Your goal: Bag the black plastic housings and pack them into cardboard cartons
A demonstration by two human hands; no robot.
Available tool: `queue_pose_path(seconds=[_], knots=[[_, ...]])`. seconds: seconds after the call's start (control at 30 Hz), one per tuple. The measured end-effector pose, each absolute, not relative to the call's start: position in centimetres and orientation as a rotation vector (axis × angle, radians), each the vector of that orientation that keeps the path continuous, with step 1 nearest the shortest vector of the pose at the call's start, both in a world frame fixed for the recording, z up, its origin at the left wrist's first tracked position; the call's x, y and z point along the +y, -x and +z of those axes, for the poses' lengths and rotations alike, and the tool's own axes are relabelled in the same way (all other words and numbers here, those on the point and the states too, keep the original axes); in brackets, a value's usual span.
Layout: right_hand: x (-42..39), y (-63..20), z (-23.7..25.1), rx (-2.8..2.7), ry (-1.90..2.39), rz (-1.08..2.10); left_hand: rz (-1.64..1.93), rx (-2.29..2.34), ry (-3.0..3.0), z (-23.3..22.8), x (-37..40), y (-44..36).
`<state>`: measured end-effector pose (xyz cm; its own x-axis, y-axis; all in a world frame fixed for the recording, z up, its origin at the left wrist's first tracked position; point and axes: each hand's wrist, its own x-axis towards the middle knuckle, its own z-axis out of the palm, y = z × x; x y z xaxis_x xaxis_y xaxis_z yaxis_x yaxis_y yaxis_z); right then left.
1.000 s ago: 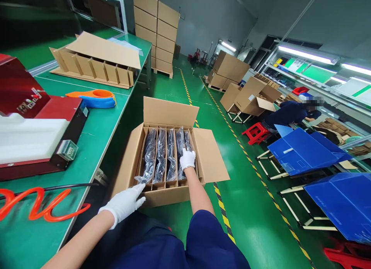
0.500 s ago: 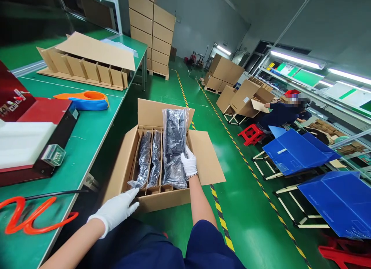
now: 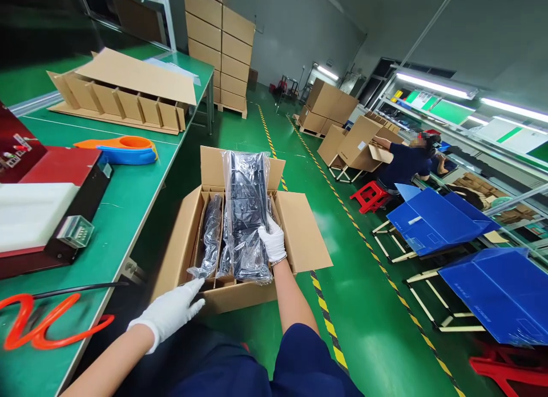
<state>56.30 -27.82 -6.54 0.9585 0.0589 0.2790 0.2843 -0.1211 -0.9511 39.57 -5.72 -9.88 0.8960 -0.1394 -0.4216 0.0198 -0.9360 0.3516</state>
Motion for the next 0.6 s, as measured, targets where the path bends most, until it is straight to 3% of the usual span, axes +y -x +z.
queue_pose_path(seconds=[0.6], knots=[[-27.9,-55.7,-5.4,-0.254,1.562,-0.120,-0.653,-0.074,-2.714,-10.5,-5.6,-39.7]])
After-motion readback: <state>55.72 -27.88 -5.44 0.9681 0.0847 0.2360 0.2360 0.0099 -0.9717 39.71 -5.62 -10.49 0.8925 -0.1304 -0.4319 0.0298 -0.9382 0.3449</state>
